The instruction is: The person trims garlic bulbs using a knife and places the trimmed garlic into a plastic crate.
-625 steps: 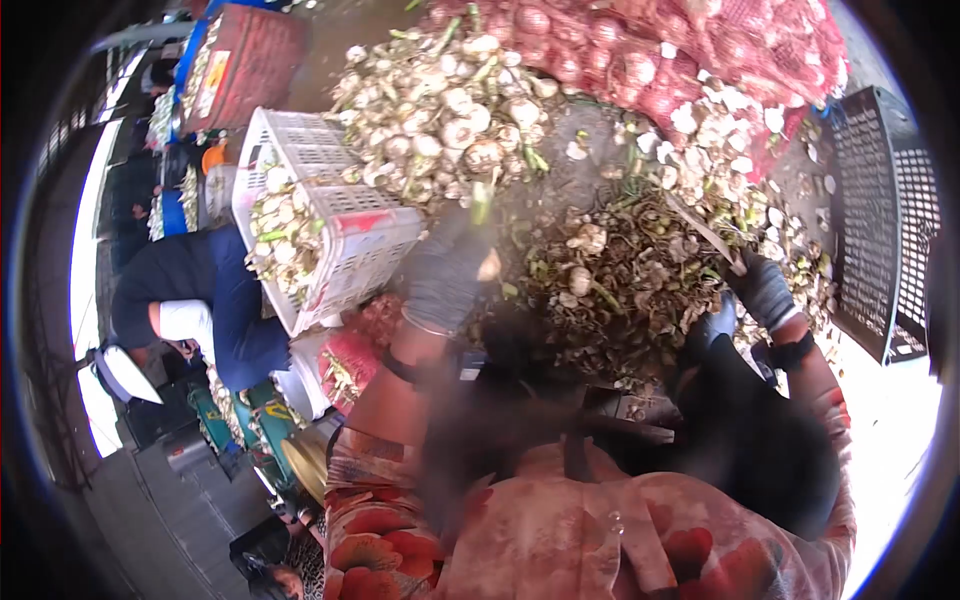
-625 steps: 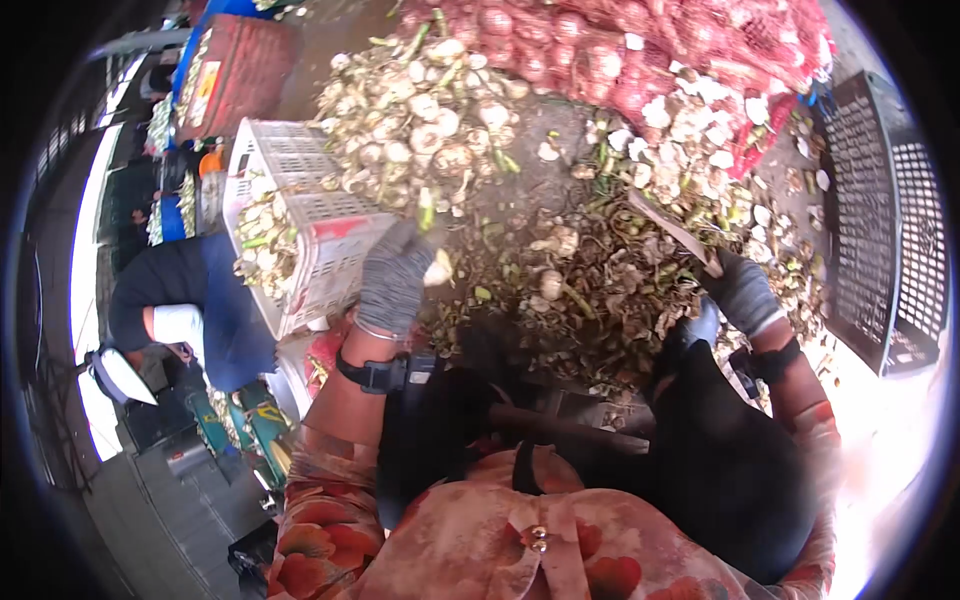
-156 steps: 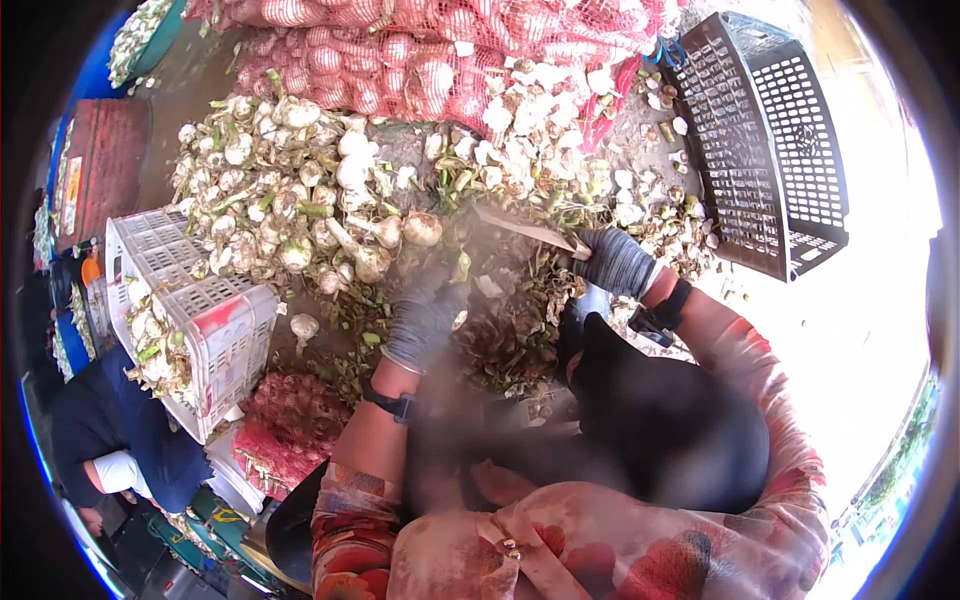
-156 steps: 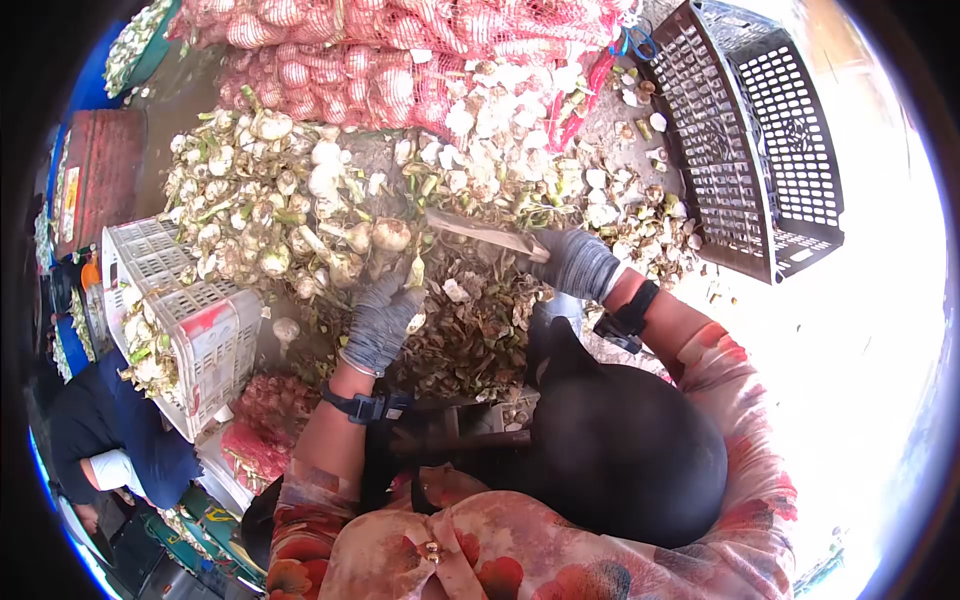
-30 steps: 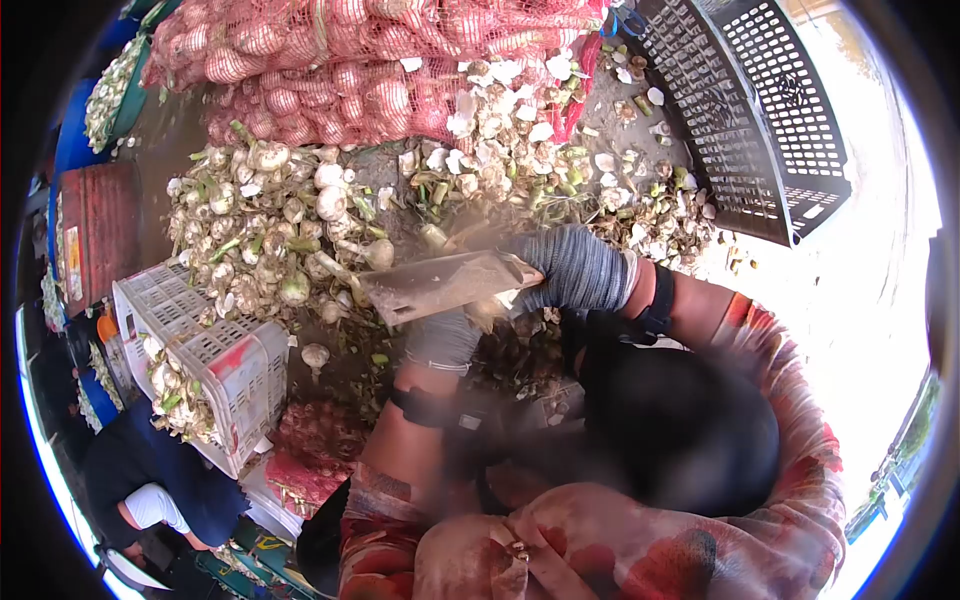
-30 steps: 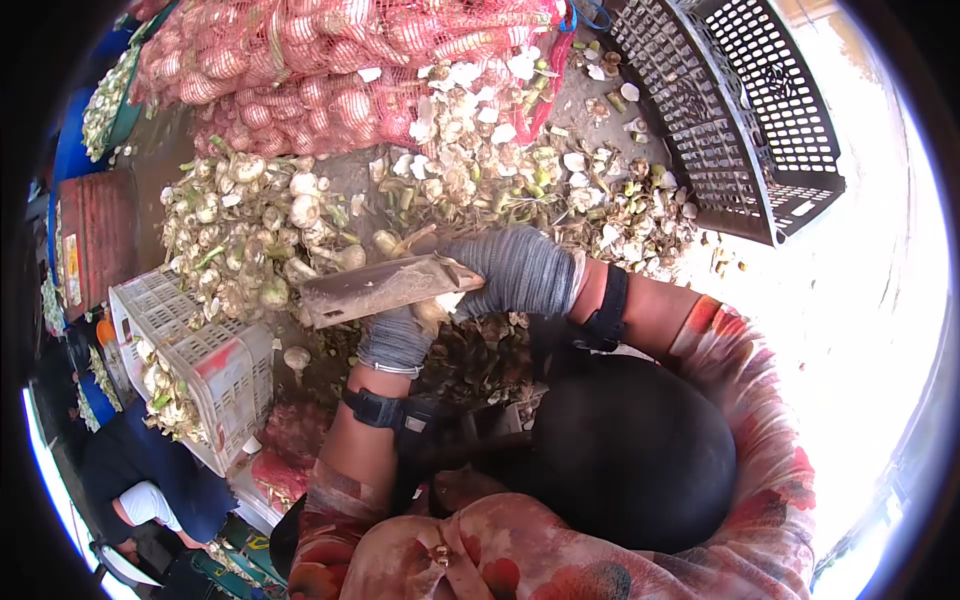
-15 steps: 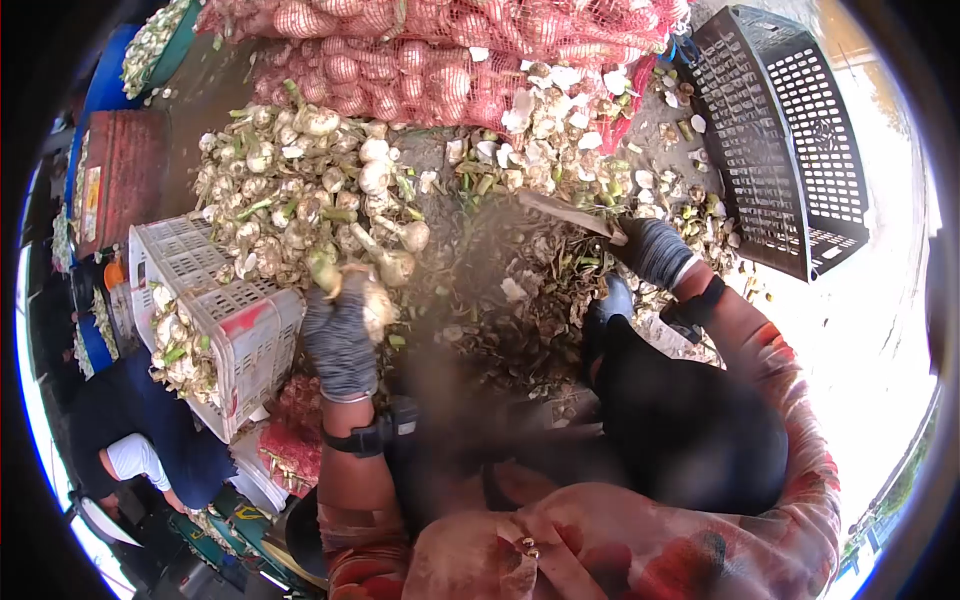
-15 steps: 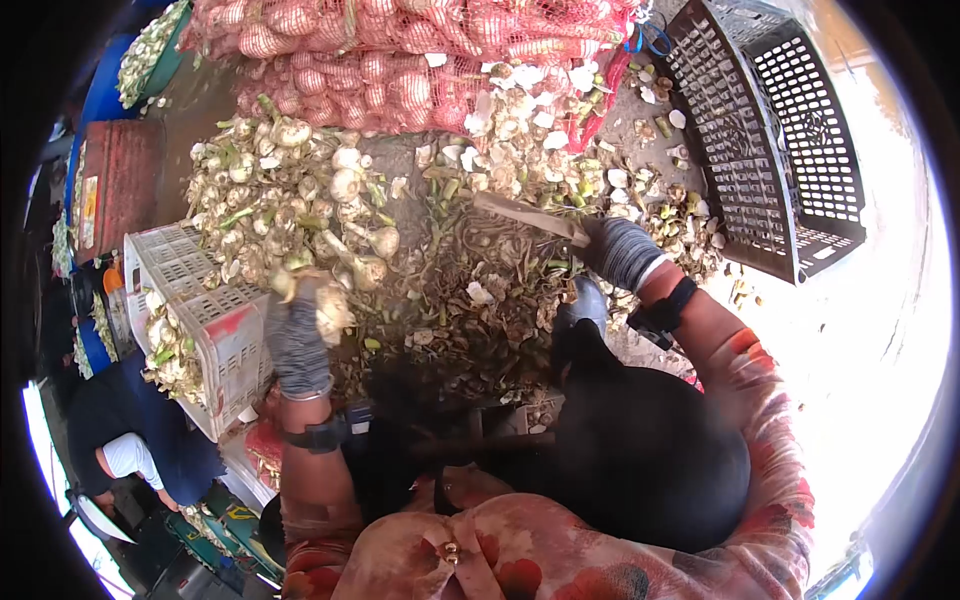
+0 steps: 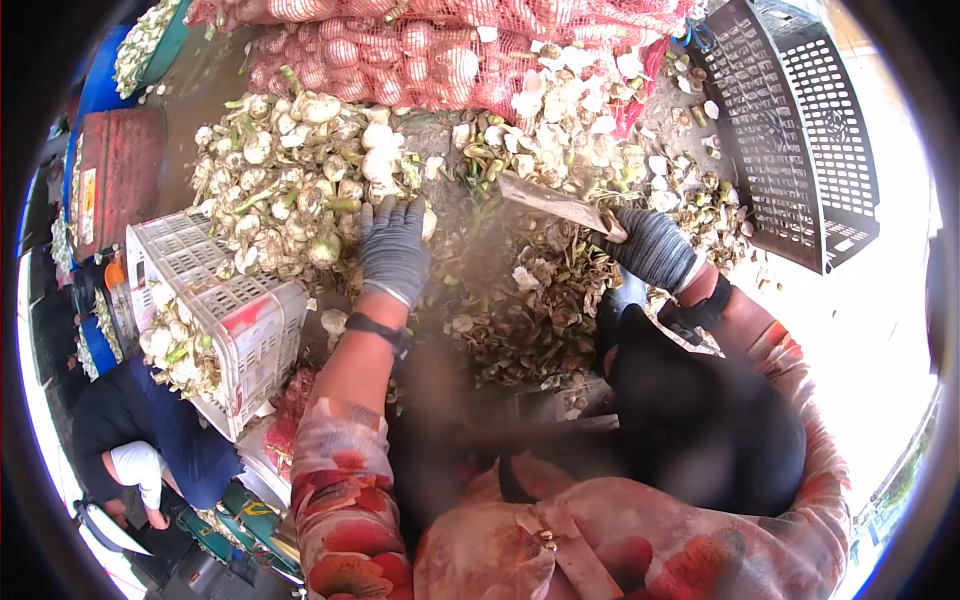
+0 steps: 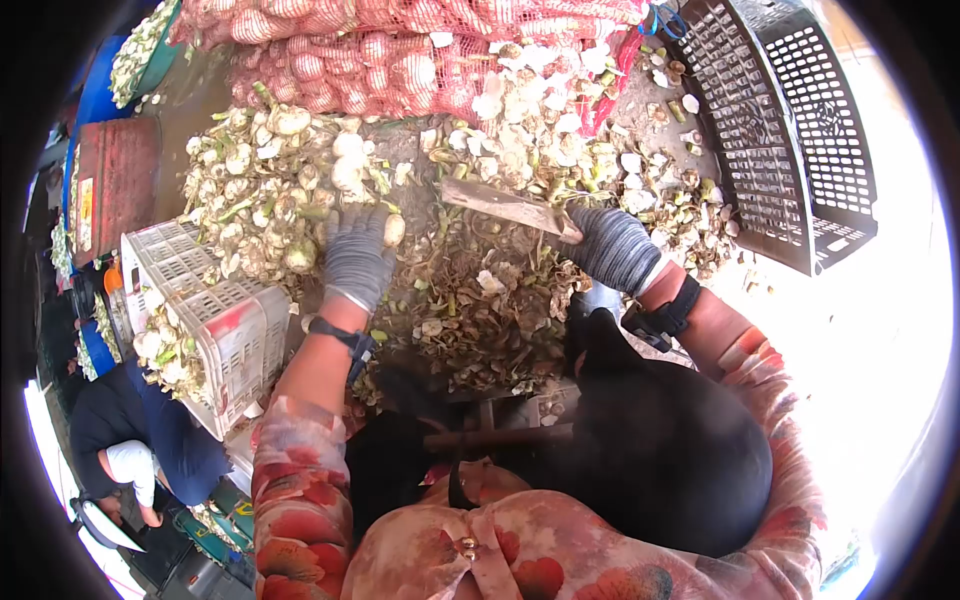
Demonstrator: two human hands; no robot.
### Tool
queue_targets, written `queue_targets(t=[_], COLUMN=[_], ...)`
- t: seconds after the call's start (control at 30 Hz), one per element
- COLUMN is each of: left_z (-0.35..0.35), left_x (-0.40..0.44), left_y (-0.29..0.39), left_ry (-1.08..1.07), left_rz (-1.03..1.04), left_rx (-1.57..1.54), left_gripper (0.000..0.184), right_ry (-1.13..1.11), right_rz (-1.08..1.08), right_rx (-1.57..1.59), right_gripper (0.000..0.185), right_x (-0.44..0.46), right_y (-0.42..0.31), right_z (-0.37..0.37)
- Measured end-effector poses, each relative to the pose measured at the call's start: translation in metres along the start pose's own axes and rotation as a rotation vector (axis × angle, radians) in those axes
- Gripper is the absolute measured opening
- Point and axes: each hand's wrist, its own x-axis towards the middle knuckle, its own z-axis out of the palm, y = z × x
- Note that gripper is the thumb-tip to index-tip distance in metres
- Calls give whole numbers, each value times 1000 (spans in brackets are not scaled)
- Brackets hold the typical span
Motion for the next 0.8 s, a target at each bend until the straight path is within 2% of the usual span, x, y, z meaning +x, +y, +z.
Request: queue_targets(t=[0.03,0.1,0.13,0.17,0.23,0.27,0.3,0.33,0.37,0.4,0.43,0.47,0.53,0.67,0.77,0.8], left_z=[29,67,54,40,13,13,5,-10,3,30,47,57,49,37,51,40], left_x=[10,29,39,45,52,43,35,26,18,2,-9,-20,-35,-46,-50,-51], left_y=[-2,-7,-4,-1,6,10,22,40,45,42,44,46,61,82,96,100], left_ry=[4,-46,-147,-146,-325,-214,-223,-245,-202,-169,-153,-141,-125,-56,-63,-1], left_rz=[12,-20,13,28,-61,-169,-153,-420,-399,-264,-124,-22,64,46,84,36], left_rx=[-2,149,230,226,-44,-454,-451,-1233,-1515,-1680,-1646,-1607,-1519,-1644,-2168,-1915], left_gripper=[63,51,51,51,50,56,56,52,48,44,41,38,39,39,38,37], right_ry=[-29,-27,-29,-31,-18,1,18,-25,-28,7,39,40,91,48,-1,-32], right_rz=[9,-34,-45,-57,-84,-127,-169,-186,-237,-326,-415,-411,-498,-461,-451,-406], right_rx=[-26,-57,-44,-32,-25,-5,18,20,25,32,37,33,-24,-57,-33,-28], right_gripper=[36,34,33,33,29,28,26,24,25,28,31,31,39,46,47,47], right_x=[-3,-9,-10,-11,-12,-11,-11,-10,-10,-8,-7,-8,-10,-16,-15,-16], right_y=[-1,-2,4,10,8,5,-2,-15,-26,-33,-38,-41,-42,-37,-31,-31], right_z=[0,2,8,14,16,16,13,5,0,-2,-2,-1,0,3,5,4])
